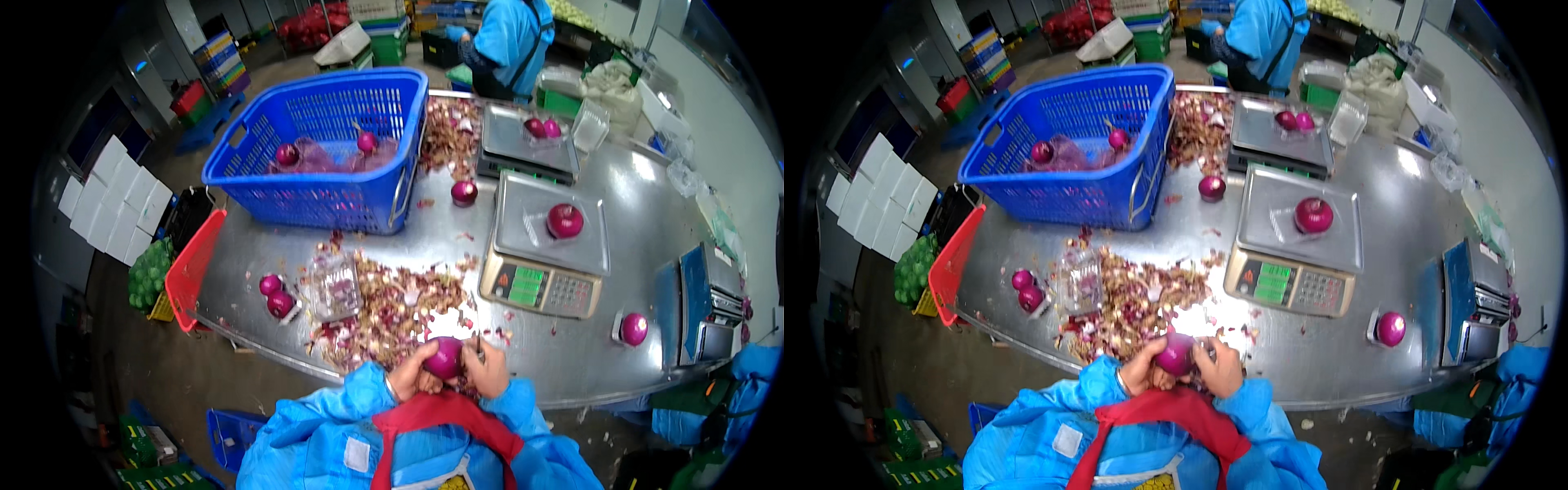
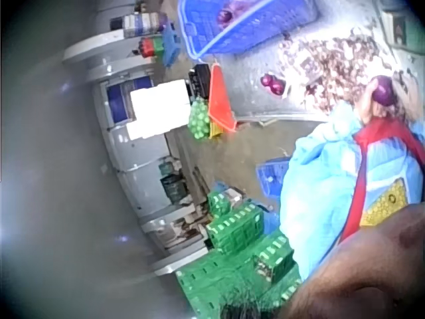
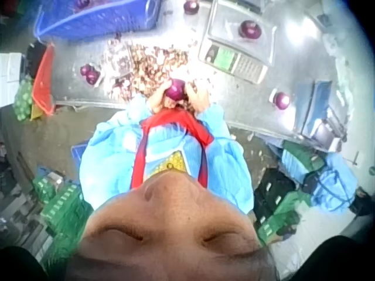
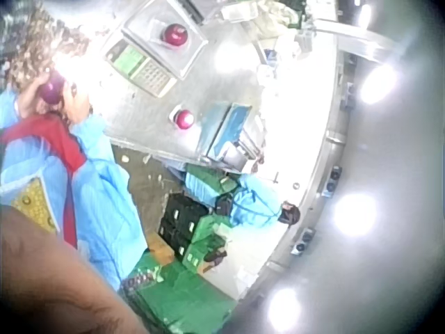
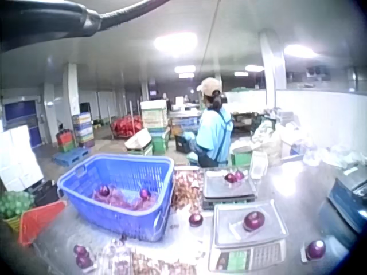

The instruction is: The person peels red onions with a knife at a stainless steel workstation, removing outer layers and placing peeled onions onto a digital scale. They repeatedly pick onions from a blue basket, peel them, and weigh them while coworkers handle similar tasks nearby.

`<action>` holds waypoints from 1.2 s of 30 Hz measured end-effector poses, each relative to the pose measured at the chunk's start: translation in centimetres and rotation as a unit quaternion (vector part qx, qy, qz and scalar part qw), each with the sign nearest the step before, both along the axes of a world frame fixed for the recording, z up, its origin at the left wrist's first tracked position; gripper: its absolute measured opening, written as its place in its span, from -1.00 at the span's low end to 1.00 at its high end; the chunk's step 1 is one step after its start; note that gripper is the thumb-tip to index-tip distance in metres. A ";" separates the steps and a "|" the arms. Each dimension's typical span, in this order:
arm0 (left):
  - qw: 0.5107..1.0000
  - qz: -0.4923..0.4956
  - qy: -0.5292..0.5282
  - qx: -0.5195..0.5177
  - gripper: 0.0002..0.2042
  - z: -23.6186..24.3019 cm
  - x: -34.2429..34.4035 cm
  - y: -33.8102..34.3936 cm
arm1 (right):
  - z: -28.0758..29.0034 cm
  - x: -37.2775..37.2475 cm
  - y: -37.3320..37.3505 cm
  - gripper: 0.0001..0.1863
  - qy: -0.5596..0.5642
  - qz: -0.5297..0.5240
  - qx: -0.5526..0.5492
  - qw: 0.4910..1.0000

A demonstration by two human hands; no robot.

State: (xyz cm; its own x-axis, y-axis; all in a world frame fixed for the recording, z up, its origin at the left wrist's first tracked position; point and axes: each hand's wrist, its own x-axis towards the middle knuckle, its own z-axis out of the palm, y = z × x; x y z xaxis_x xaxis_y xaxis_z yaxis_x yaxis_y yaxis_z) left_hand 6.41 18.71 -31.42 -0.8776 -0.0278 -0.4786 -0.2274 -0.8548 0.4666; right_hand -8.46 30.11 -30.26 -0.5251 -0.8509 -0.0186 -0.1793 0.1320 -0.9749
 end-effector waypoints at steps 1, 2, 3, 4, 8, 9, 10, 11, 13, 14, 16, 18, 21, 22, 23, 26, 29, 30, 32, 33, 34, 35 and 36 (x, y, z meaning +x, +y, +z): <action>1.000 -0.001 0.011 0.020 -0.37 -0.4 0.1 -0.1 | 0.3 -0.4 0.0 -0.71 -0.062 0.015 0.043 0.997; 0.999 0.003 0.018 0.044 -0.36 -0.6 0.3 -0.3 | 0.7 -0.3 -0.3 -0.71 -0.149 0.025 0.070 0.986; 0.999 0.038 -0.001 0.038 -0.35 0.3 -0.1 0.1 | 0.7 -0.3 -0.3 -0.70 -0.167 0.017 0.044 0.985; 0.996 0.082 -0.025 0.025 -0.34 1.5 -0.6 0.2 | 1.4 -0.2 -0.6 -0.72 -0.241 0.010 0.015 0.970; 0.989 0.136 0.044 0.047 -0.28 2.0 -1.4 -0.4 | 1.7 -0.1 -1.1 -0.70 -0.303 -0.014 -0.048 0.952; 0.989 0.131 0.058 0.040 -0.27 1.8 -1.3 -0.3 | 1.8 -0.1 -0.7 -0.69 -0.296 -0.010 -0.036 0.955; 0.989 0.125 0.073 0.029 -0.27 1.9 -1.1 -0.6 | 2.1 -0.2 -0.8 -0.69 -0.287 -0.004 -0.029 0.957; 0.989 0.130 0.065 0.030 -0.26 1.9 -1.0 -0.7 | 2.3 -0.3 -0.8 -0.69 -0.279 0.003 -0.022 0.960; 0.988 0.144 0.049 0.033 -0.26 1.9 -0.9 -0.8 | 2.3 -0.3 -1.0 -0.68 -0.281 0.016 -0.015 0.959; 0.986 0.146 0.063 0.040 -0.26 1.7 -0.7 -0.8 | 2.2 -0.3 -1.1 -0.68 -0.282 0.025 -0.011 0.959; 0.982 0.160 0.091 0.051 -0.27 1.2 0.0 -0.8 | 2.5 -0.2 -1.4 -0.69 -0.304 0.033 0.008 0.952; 0.972 0.201 0.115 0.045 -0.29 1.1 0.7 -0.3 | 2.1 0.2 -1.7 -0.69 -0.271 0.053 0.021 0.961; 0.964 0.252 0.079 0.026 -0.34 0.9 1.8 1.1 | 2.0 0.7 -2.1 -0.69 -0.288 0.100 0.008 0.953; 0.963 0.260 0.078 0.010 -0.37 0.7 2.4 1.7 | 1.8 1.0 -2.2 -0.68 -0.299 0.117 0.004 0.947; 0.962 0.267 0.058 -0.021 -0.40 0.6 2.7 2.2 | 1.6 1.4 -2.3 -0.68 -0.302 0.128 -0.007 0.945; 0.922 0.375 -0.034 -0.094 -0.46 1.8 5.0 4.0 | 0.1 2.9 -3.3 -0.65 -0.344 0.186 0.020 0.920; 0.852 0.496 -0.107 -0.131 -0.31 2.2 9.4 5.1 | -1.3 4.2 -5.0 -0.70 -0.311 0.267 0.074 0.909; 0.823 0.524 -0.110 -0.190 -0.25 2.3 11.5 5.3 | -1.4 4.7 -5.7 -0.71 -0.307 0.288 0.094 0.902; 0.764 0.569 -0.170 -0.250 -0.31 1.3 15.8 4.4 | -2.0 5.8 -6.8 -0.70 -0.298 0.284 0.112 0.904; 0.734 0.606 -0.183 -0.244 -0.35 1.4 17.9 3.5 | -2.8 6.1 -7.6 -0.69 -0.272 0.287 0.106 0.912; 0.703 0.642 -0.197 -0.233 -0.38 1.5 20.1 2.5 | -2.6 6.9 -8.1 -0.69 -0.259 0.277 0.113 0.918; 0.661 0.678 -0.212 -0.241 -0.36 0.4 22.4 1.0 | -2.7 7.6 -8.8 -0.70 -0.246 0.273 0.117 0.923; 0.626 0.705 -0.224 -0.247 -0.35 -0.7 25.0 -0.7 | -2.8 8.3 -9.5 -0.70 -0.232 0.268 0.120 0.927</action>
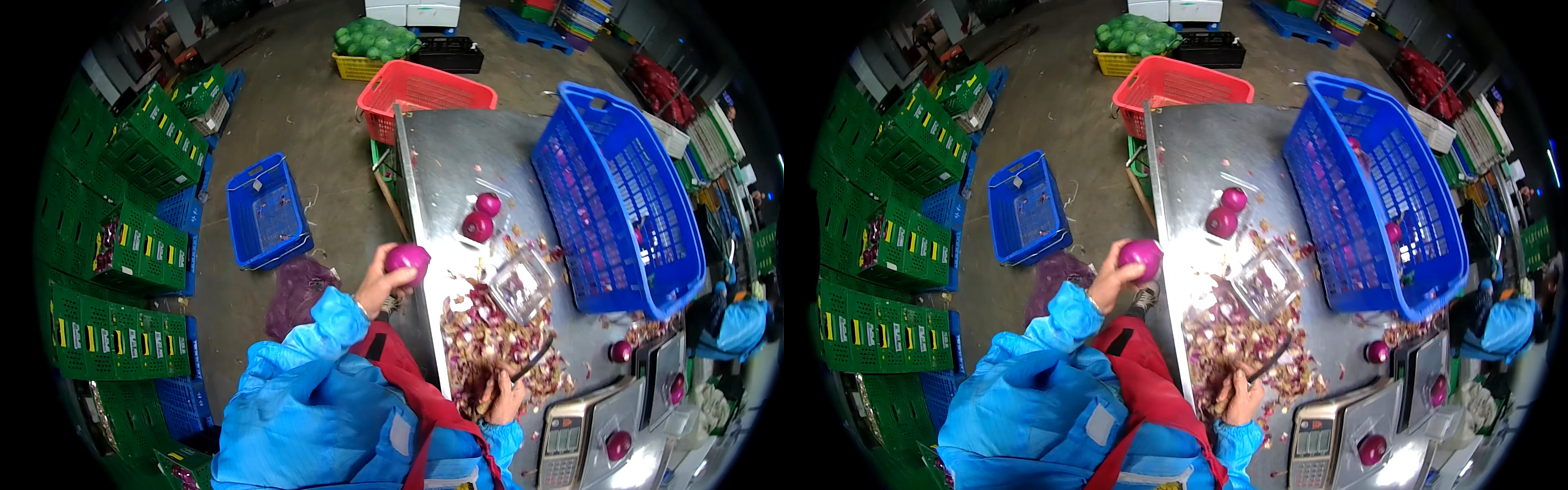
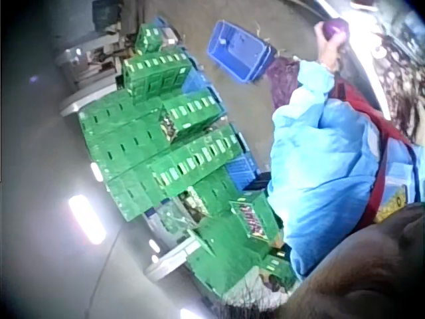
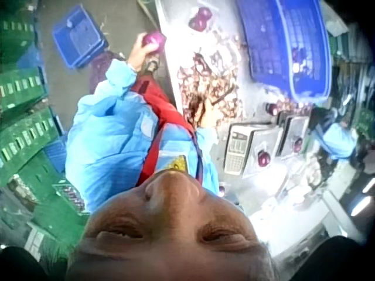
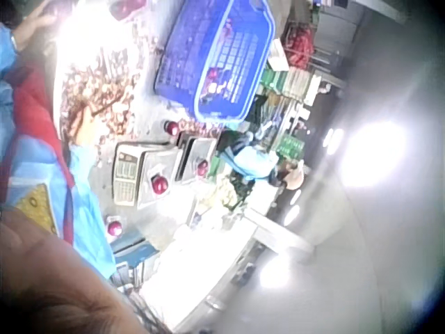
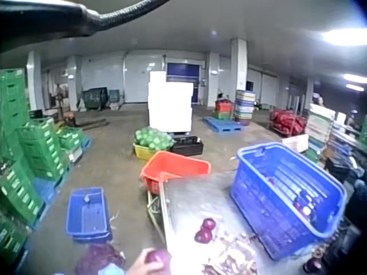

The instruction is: The person peels red onions with a knife at a stainless steel workstation, removing outer layers and placing peeled onions onto a digital scale. They repeatedly pick onions from a blue basket, peel them, and weigh them while coworkers handle similar tasks nearby.

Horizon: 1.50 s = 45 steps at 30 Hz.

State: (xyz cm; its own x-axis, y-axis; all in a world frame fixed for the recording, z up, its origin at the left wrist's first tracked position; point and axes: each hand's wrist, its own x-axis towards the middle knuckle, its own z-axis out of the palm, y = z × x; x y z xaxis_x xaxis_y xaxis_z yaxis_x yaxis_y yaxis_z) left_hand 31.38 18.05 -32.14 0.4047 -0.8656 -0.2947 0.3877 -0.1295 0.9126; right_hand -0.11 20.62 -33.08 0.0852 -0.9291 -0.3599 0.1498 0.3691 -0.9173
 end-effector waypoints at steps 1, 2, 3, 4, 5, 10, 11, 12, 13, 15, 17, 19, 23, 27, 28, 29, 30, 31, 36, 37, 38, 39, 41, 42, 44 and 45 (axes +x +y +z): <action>0.999 0.032 -0.004 -0.003 -0.35 -1.2 2.9 -1.9 | -0.2 1.2 -0.7 -0.71 0.012 -0.004 0.008 1.000; 0.998 0.063 -0.008 -0.009 -0.35 -2.4 5.6 -3.7 | 0.1 2.6 -1.6 -0.73 0.016 -0.004 0.012 1.000; 0.996 0.092 -0.004 0.012 -0.38 -3.8 8.3 -5.0 | -0.6 3.7 -2.0 -0.74 0.031 -0.006 0.029 0.999; 0.993 0.116 0.000 0.028 -0.42 -5.1 11.3 -7.2 | -1.2 5.2 -2.9 -0.76 0.046 -0.013 0.041 0.998; 0.987 0.157 -0.009 0.042 -0.43 -6.8 14.1 -9.2 | -1.2 6.9 -3.7 -0.75 0.022 -0.005 0.033 0.999; 0.953 0.249 -0.061 0.163 -0.31 -13.5 26.9 -18.4 | 0.2 14.5 -9.3 -0.78 0.098 0.082 0.076 0.989; 0.948 0.252 -0.077 0.178 -0.28 -14.5 28.8 -20.6 | 0.5 15.4 -10.3 -0.77 0.109 0.085 0.081 0.987; 0.947 0.248 -0.094 0.183 -0.27 -16.1 30.6 -23.0 | 0.8 16.4 -11.3 -0.77 0.120 0.088 0.088 0.985; 0.944 0.247 -0.108 0.190 -0.26 -18.3 32.1 -25.3 | 1.1 17.2 -12.3 -0.77 0.118 0.081 0.101 0.985; 0.936 0.241 -0.148 0.209 -0.25 -20.8 35.2 -28.7 | 1.5 19.3 -14.5 -0.75 0.136 0.097 0.114 0.979; 0.936 0.188 -0.157 0.254 -0.20 -22.5 37.0 -32.9 | 1.8 20.9 -16.3 -0.74 0.181 0.127 0.120 0.968; 0.959 0.090 -0.079 0.255 -0.13 -23.7 37.5 -36.3 | 1.1 22.1 -17.0 -0.76 0.175 0.112 0.143 0.968; 0.974 0.085 -0.004 0.210 -0.13 -26.8 37.2 -39.0 | 1.1 23.6 -18.7 -0.76 0.175 0.099 0.162 0.966; 0.976 0.147 0.073 0.146 -0.43 -33.6 38.5 -35.9 | 1.5 24.1 -20.5 -0.77 0.173 0.097 0.162 0.967; 0.975 0.132 0.039 0.175 -0.45 -34.5 39.4 -34.6 | 1.3 24.1 -20.7 -0.77 0.173 0.098 0.149 0.969; 0.977 0.139 0.045 0.156 -0.48 -36.8 41.1 -32.9 | 1.6 24.1 -20.9 -0.76 0.170 0.106 0.137 0.970; 0.970 0.131 0.043 0.198 -0.49 -32.7 38.6 -33.6 | 1.1 24.1 -20.0 -0.76 0.150 0.060 0.157 0.974; 0.971 0.143 0.034 0.186 -0.50 -31.5 39.3 -32.4 | 1.1 23.9 -19.8 -0.75 0.125 0.051 0.166 0.977; 0.960 0.249 -0.038 0.123 -0.60 -24.5 40.4 -32.7 | 0.5 22.3 -18.5 -0.75 0.080 0.041 0.170 0.981; 0.970 0.210 -0.041 0.112 -0.55 -20.9 39.6 -33.7 | 0.3 21.9 -18.0 -0.75 0.071 0.031 0.161 0.984; 0.974 0.207 -0.044 0.077 -0.55 -17.7 38.5 -34.6 | 0.3 21.4 -17.6 -0.75 0.062 0.027 0.152 0.986; 0.977 0.206 -0.046 0.041 -0.56 -14.7 37.2 -35.5 | 0.2 20.9 -17.2 -0.75 0.054 0.026 0.141 0.988; 0.981 0.184 -0.055 -0.023 -0.57 -9.4 33.6 -37.5 | -0.2 19.7 -16.2 -0.74 0.036 0.015 0.132 0.990; 0.983 0.166 -0.063 -0.050 -0.57 -6.8 31.4 -38.3 | -0.3 19.0 -15.6 -0.74 0.028 0.011 0.128 0.991; 0.984 0.118 -0.091 -0.094 -0.57 -2.1 26.6 -39.0 | -0.1 17.4 -14.4 -0.74 0.010 -0.001 0.113 0.994; 0.984 0.093 -0.093 -0.117 -0.56 -0.5 24.2 -39.2 | -0.1 16.5 -13.6 -0.74 0.002 -0.010 0.107 0.994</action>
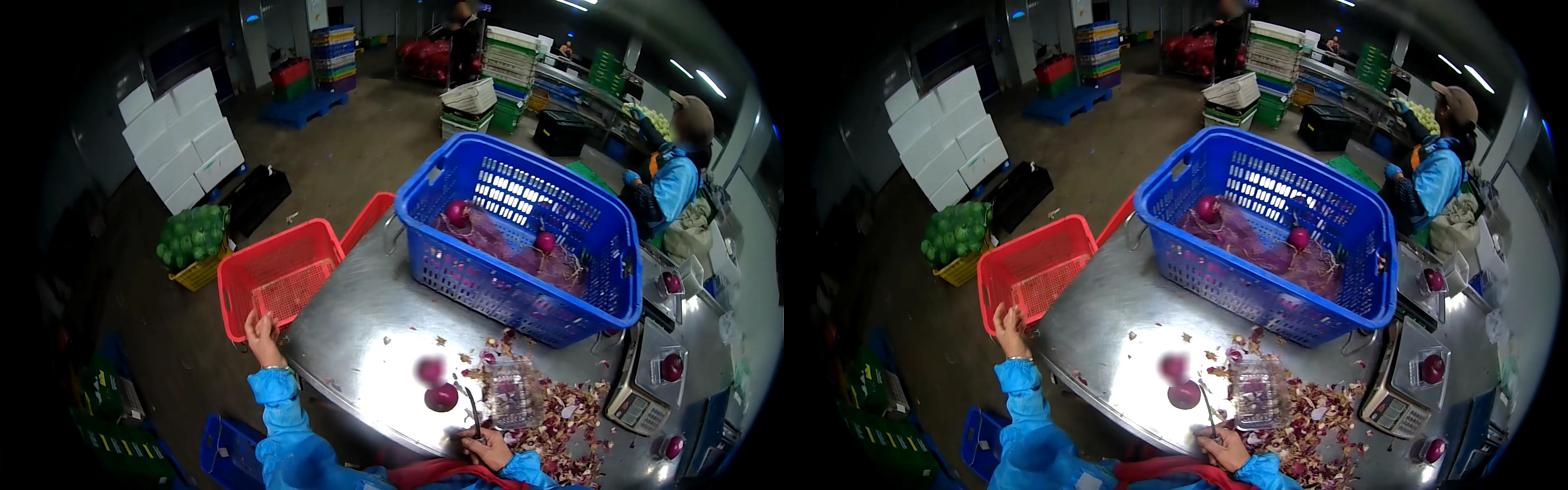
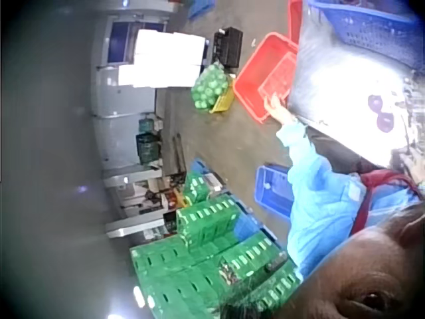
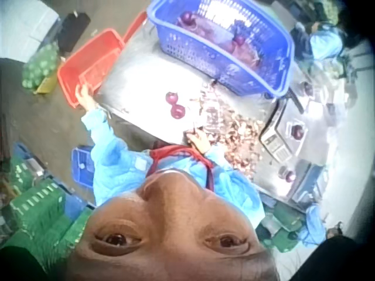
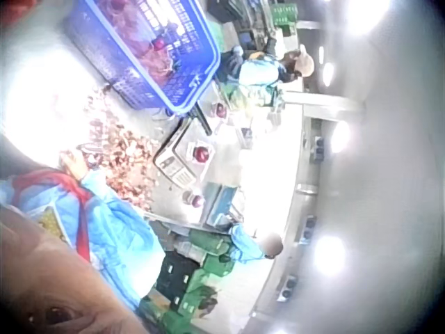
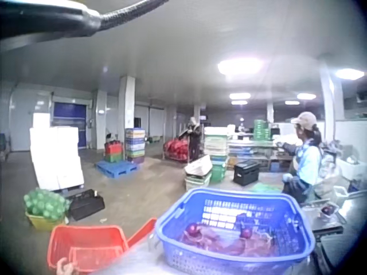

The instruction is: The person peels red onions with a knife at a stainless steel workstation, removing outer layers and placing peeled onions onto a digital scale. They repeatedly pick onions from a blue basket, peel them, and weigh them while coworkers handle similar tasks nearby.

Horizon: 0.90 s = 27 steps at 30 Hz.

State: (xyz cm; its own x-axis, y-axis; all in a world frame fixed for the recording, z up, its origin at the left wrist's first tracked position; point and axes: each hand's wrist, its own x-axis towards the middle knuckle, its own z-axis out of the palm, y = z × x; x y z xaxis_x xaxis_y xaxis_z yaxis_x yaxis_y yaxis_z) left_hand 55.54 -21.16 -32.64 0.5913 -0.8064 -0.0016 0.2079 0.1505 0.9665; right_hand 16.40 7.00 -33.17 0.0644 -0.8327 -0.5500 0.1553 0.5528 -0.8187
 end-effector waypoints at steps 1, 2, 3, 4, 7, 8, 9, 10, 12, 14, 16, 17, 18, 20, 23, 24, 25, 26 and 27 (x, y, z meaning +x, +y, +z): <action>0.999 -0.019 -0.012 -0.025 -0.56 2.1 -1.8 0.5 | 0.0 -0.7 0.7 -0.74 -0.011 -0.002 -0.011 1.000; 0.998 -0.047 -0.020 -0.041 -0.56 2.8 -4.1 0.7 | -0.3 -1.5 1.5 -0.76 -0.001 -0.004 -0.017 1.000; 0.995 -0.074 -0.029 -0.058 -0.56 3.5 -6.3 1.0 | -0.5 -2.3 2.5 -0.76 -0.002 -0.013 -0.026 1.000; 0.991 -0.101 -0.040 -0.072 -0.56 4.3 -8.8 1.5 | -0.8 -3.3 3.6 -0.77 -0.006 -0.024 -0.033 0.999; 0.983 -0.155 -0.063 -0.077 -0.56 7.2 -16.2 3.4 | -1.4 -6.2 6.9 -0.80 -0.005 -0.040 -0.049 0.998; 0.978 -0.177 -0.073 -0.079 -0.56 8.1 -18.3 4.2 | -2.2 -7.2 8.1 -0.80 -0.008 -0.042 -0.051 0.998; 0.974 -0.191 -0.074 -0.092 -0.57 8.9 -20.2 5.1 | -2.6 -8.1 9.2 -0.79 -0.013 -0.041 -0.053 0.998; 0.970 -0.205 -0.075 -0.105 -0.57 9.5 -22.1 5.9 | -2.2 -9.0 10.1 -0.79 -0.010 -0.049 -0.066 0.997; 0.959 -0.237 -0.068 -0.140 -0.56 10.3 -25.6 7.1 | -1.6 -10.6 11.5 -0.78 -0.026 -0.065 -0.061 0.996; 0.949 -0.262 -0.086 -0.150 -0.55 11.6 -28.9 8.4 | -2.0 -11.7 13.0 -0.78 -0.050 -0.090 -0.067 0.992; 0.936 -0.285 -0.110 -0.176 -0.54 12.4 -31.4 9.1 | -2.6 -12.9 14.2 -0.78 -0.050 -0.096 -0.063 0.992; 0.925 -0.300 -0.119 -0.200 -0.53 12.6 -32.8 9.0 | -2.9 -13.5 14.5 -0.78 -0.046 -0.101 -0.064 0.992; 0.918 -0.312 -0.138 -0.203 -0.53 13.2 -34.1 9.1 | -3.3 -14.0 14.7 -0.78 -0.046 -0.103 -0.081 0.990; 0.894 -0.322 -0.205 -0.235 -0.52 14.5 -37.5 8.5 | -3.6 -14.6 14.9 -0.78 -0.060 -0.121 -0.065 0.989; 0.843 -0.331 -0.314 -0.287 -0.52 16.1 -41.2 6.4 | -2.6 -14.2 14.4 -0.79 -0.065 -0.138 -0.053 0.987; 0.833 -0.320 -0.353 -0.281 -0.52 16.5 -41.5 5.7 | -2.4 -13.9 14.1 -0.79 -0.073 -0.133 -0.052 0.987; 0.821 -0.314 -0.386 -0.279 -0.52 16.6 -42.2 4.5 | -2.2 -13.8 13.7 -0.78 -0.077 -0.134 -0.053 0.987; 0.816 -0.306 -0.409 -0.271 -0.52 15.9 -43.4 2.8 | -2.1 -13.8 13.4 -0.78 -0.070 -0.141 -0.057 0.986; 0.810 -0.296 -0.434 -0.262 -0.51 15.1 -44.4 1.1 | -2.0 -13.8 13.4 -0.78 -0.064 -0.146 -0.063 0.985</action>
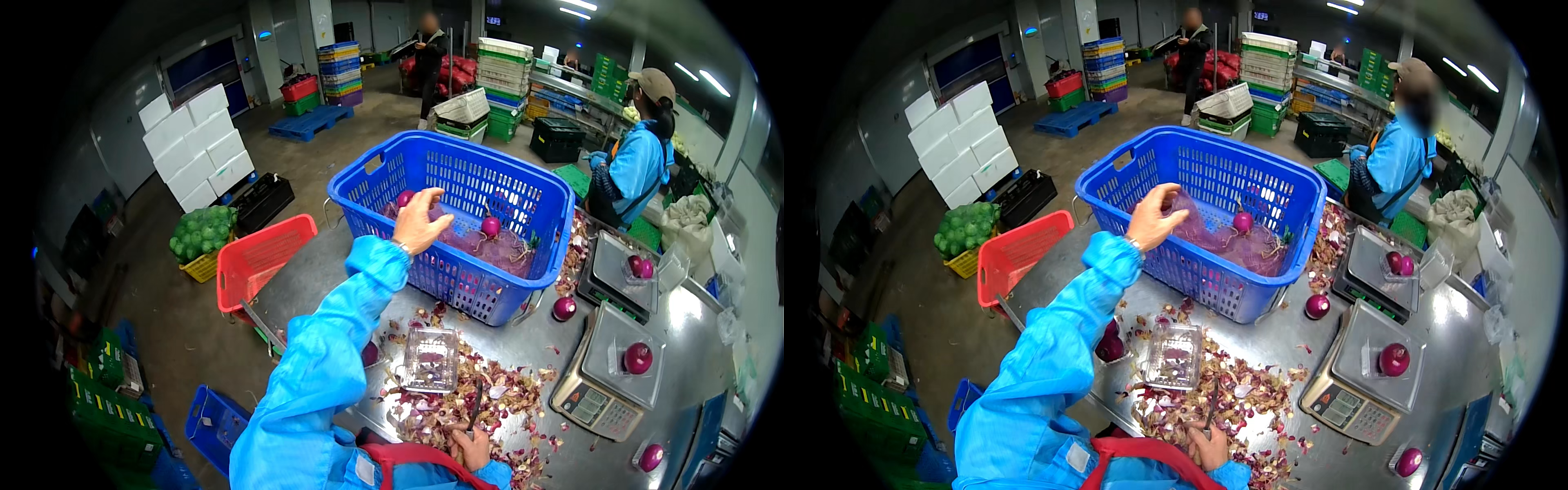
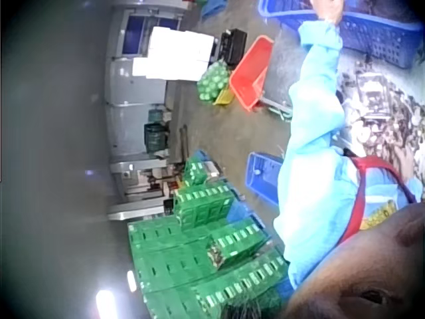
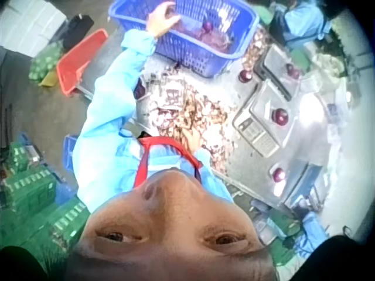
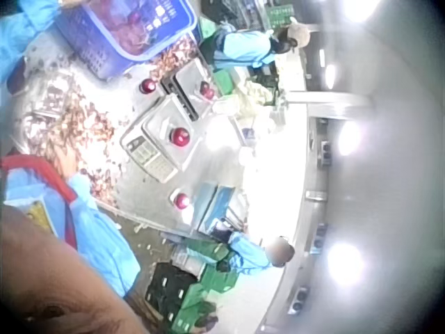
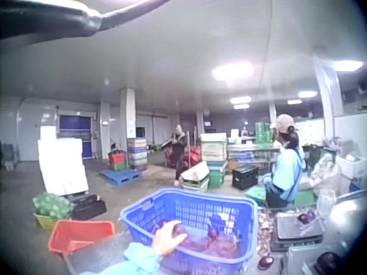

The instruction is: The person peels red onions with a knife at a stainless steel workstation, removing outer layers and placing peeled onions onto a digital scale. They repeatedly pick onions from a blue basket, peel them, and weigh them while coworkers handle similar tasks nearby.

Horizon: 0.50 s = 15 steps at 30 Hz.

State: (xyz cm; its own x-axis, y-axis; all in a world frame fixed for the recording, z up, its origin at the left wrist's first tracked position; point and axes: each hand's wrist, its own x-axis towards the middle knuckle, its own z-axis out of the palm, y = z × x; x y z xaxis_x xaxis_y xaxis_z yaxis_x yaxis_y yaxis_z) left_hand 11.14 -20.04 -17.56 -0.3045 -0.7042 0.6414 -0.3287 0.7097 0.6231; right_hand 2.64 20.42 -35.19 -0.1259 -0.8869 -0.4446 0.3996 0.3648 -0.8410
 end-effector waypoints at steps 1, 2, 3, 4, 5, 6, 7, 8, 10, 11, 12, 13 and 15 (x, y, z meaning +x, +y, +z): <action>0.998 0.047 -0.046 -0.015 -0.50 -0.7 -0.2 -1.2 | 0.1 0.2 0.1 -0.78 0.003 0.000 -0.004 1.000; 0.995 0.062 -0.081 0.002 -0.46 -1.3 -0.8 -2.0 | 0.2 0.3 0.3 -0.78 0.008 -0.007 -0.006 1.000; 0.984 0.103 -0.142 0.026 -0.44 -1.9 -1.4 -2.5 | 0.3 0.6 0.4 -0.81 0.002 -0.044 -0.003 0.999; 0.969 0.135 -0.202 0.051 -0.42 -2.6 -2.7 -2.7 | 0.8 0.3 0.4 -0.77 0.050 -0.038 0.040 0.997; 0.977 0.119 -0.171 0.039 -0.39 -2.7 -2.9 -2.3 | 1.6 0.1 0.5 -0.73 0.093 -0.025 0.082 0.992; 0.979 0.102 -0.171 0.032 -0.39 -2.6 -2.7 -2.4 | 2.4 0.2 0.6 -0.69 0.136 -0.010 0.123 0.983; 0.979 0.104 -0.174 0.037 -0.39 -2.3 -2.3 -2.3 | 3.7 1.0 0.4 -0.70 0.170 -0.041 0.134 0.975; 0.978 0.107 -0.176 0.043 -0.39 -2.2 -2.0 -2.2 | 3.7 1.2 0.3 -0.70 0.167 -0.039 0.136 0.976; 0.977 0.115 -0.177 0.031 -0.39 -2.8 -1.9 -2.2 | 3.6 1.4 0.1 -0.72 0.161 -0.037 0.138 0.977; 0.975 0.116 -0.186 0.036 -0.38 -2.7 -2.3 -2.2 | 1.0 1.8 -0.2 -0.83 0.033 -0.100 0.000 0.994; 0.974 0.114 -0.190 0.046 -0.38 -2.6 -2.6 -2.1 | -0.9 1.5 0.5 -0.83 0.033 -0.099 -0.003 0.995; 0.970 0.113 -0.206 0.058 -0.38 -2.5 -2.5 -2.2 | -0.8 1.7 0.3 -0.83 0.032 -0.094 -0.006 0.995; 0.965 0.111 -0.227 0.076 -0.38 -2.4 -2.2 -2.3 | -0.3 1.9 -0.2 -0.82 0.036 -0.086 -0.012 0.996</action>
